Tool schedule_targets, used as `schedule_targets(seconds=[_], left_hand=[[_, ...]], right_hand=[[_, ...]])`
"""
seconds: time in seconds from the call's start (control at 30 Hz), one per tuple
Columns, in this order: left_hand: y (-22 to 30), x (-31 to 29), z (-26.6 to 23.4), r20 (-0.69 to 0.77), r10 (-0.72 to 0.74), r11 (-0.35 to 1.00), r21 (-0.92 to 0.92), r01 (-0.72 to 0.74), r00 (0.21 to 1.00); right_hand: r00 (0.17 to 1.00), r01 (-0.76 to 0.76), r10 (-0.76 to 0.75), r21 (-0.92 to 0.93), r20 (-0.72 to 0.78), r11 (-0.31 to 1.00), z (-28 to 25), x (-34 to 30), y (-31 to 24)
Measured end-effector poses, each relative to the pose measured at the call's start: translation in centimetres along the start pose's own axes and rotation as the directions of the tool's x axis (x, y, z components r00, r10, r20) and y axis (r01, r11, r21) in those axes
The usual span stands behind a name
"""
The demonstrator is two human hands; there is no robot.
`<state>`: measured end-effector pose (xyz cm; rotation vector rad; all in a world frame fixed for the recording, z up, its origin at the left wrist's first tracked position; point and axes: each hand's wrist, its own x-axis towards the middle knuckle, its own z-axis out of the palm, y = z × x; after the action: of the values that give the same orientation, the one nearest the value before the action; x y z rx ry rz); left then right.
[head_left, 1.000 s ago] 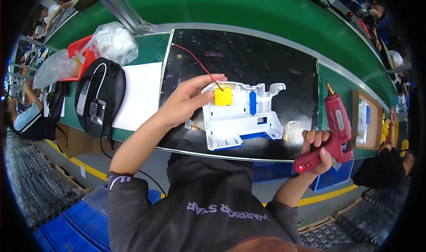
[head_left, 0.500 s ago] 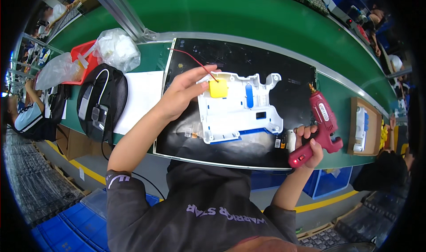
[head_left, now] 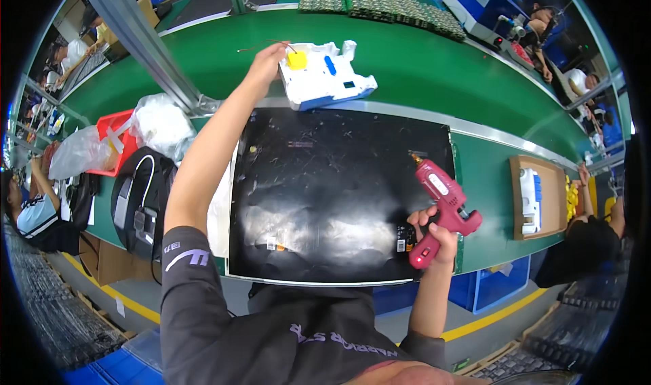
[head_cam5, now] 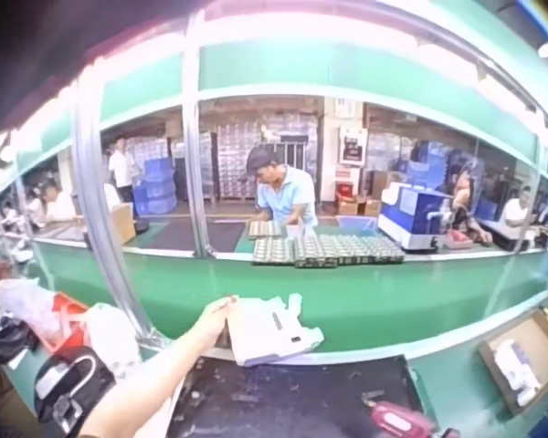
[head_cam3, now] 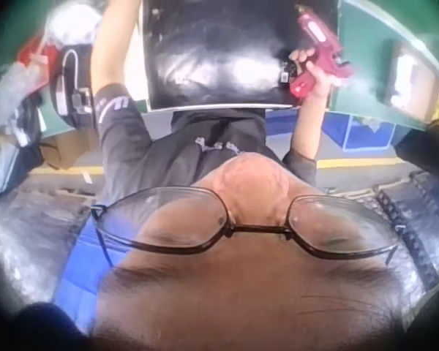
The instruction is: Using a hot glue gun to secure a red wire inside a white plastic component housing on a factory assembly line.
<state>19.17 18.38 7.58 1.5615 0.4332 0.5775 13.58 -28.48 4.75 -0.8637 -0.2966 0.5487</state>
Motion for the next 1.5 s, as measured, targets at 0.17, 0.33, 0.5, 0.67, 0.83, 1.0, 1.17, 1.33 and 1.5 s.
schedule_targets(seconds=[0.17,0.33,0.5,0.67,0.83,1.0,1.17,1.33,1.5], left_hand=[[-1.7,6.4,0.1,-0.001,-0.006,1.000,0.012,0.006,1.000],[-7.5,12.8,-3.1,-0.102,-0.196,0.981,-0.013,0.196,0.975],[-7.1,11.6,-3.6,-0.194,0.087,0.945,0.327,-0.020,0.977],[-1.9,2.7,-3.0,-0.279,0.364,0.879,0.418,-0.229,0.889],[2.6,-10.5,0.3,0.038,0.460,0.819,0.368,-0.440,0.887],[2.0,-20.3,3.1,0.392,-0.012,1.000,-0.009,0.017,0.920],[1.6,-22.1,6.9,0.500,0.067,0.974,0.157,-0.166,0.864],[0.5,-21.6,10.7,0.409,0.057,0.998,-0.039,-0.045,0.911],[2.1,-22.9,10.5,0.505,-0.190,0.925,-0.196,0.326,0.842]], right_hand=[[1.000,0.007,-0.008,-0.036,-0.020,0.999,0.2,-0.2,0.1],[1.000,0.017,-0.017,-0.009,-0.009,1.000,0.6,-0.2,0.4],[1.000,-0.011,0.010,-0.030,-0.025,0.999,-0.1,-0.5,0.6],[0.999,-0.045,0.044,-0.066,-0.012,0.997,0.4,0.2,0.6],[0.999,-0.037,0.038,-0.077,0.009,0.996,1.0,-0.1,0.8],[0.994,-0.084,0.084,-0.002,0.076,0.996,0.8,-0.2,0.6],[0.994,-0.089,0.086,0.038,0.074,0.995,2.2,-0.9,0.3],[0.988,-0.092,0.090,0.015,0.123,0.996,3.1,-1.4,0.4],[0.990,-0.084,0.085,-0.015,0.108,0.996,3.5,-2.0,0.3]])
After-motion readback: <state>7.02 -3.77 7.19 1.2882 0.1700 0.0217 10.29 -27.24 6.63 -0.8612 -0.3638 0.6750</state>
